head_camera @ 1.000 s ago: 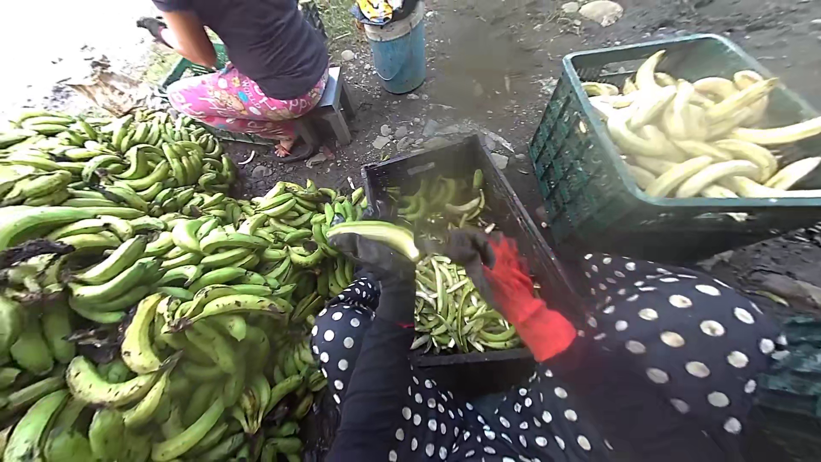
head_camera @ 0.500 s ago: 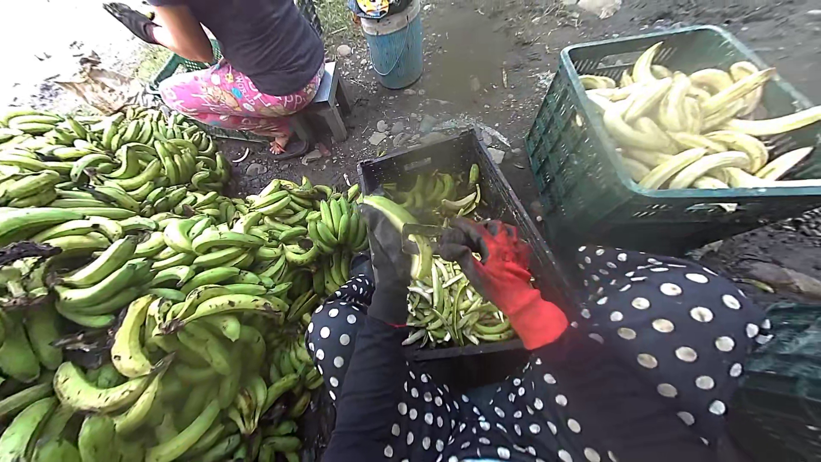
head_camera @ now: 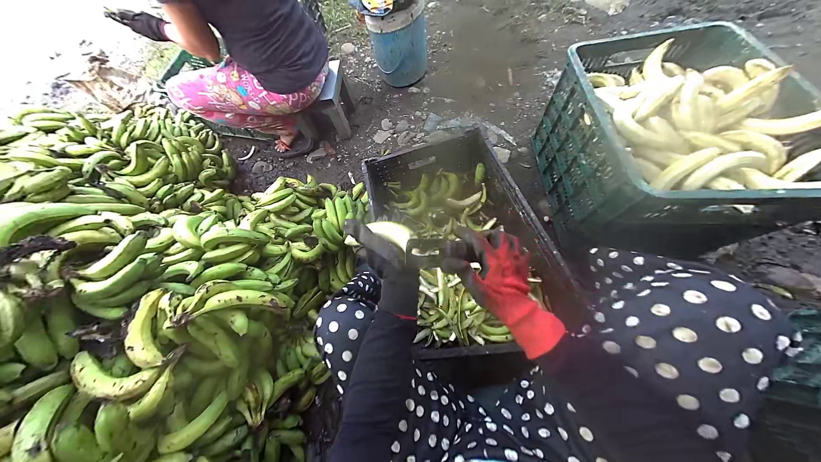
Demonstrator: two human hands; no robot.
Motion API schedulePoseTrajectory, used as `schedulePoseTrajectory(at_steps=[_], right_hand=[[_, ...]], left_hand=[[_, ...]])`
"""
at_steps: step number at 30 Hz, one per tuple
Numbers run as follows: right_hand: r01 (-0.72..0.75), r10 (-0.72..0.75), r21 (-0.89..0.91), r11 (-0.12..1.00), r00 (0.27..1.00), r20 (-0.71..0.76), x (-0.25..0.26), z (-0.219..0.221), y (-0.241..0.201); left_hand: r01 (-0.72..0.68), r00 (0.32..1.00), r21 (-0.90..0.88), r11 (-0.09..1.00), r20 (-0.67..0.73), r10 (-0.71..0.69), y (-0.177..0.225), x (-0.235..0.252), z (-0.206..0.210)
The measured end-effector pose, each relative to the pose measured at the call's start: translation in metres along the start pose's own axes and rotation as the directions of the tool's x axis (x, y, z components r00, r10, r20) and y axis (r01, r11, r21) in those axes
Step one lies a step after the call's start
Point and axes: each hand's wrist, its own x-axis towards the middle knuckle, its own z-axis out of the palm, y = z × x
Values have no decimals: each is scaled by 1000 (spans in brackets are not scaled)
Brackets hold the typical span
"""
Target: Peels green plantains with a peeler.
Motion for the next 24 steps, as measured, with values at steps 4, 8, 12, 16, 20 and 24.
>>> schedulePoseTrajectory(at_steps=[4, 8, 12, 16, 20, 24], right_hand=[[-2, 1, 3, 1000, 1000, 16, 2, 1, -7], [-101, 95, 53, 993, 990, 102, 17, -17, -3], [69, -71, -38, 997, 997, -35, 7, -12, 5], [-12, 12, -14, 1000, 1000, 16, 7, -8, 2], [-226, 202, 116, 967, 961, 190, 26, -25, 13], [-296, 248, 224, 929, 944, 219, 35, -29, 31]], left_hand=[[130, 983, 227, 965, 98, -156, 16, -21, -12], [8, 946, 62, 998, 323, -28, 8, -6, -1], [240, 915, -244, 940, 379, -136, -10, 11, -4], [210, 935, -140, 968, 319, -156, -3, 8, 1], [-159, 619, 171, 972, 784, -36, 13, -15, -21], [-90, 343, 331, 939, 896, -283, 13, -18, -13]])
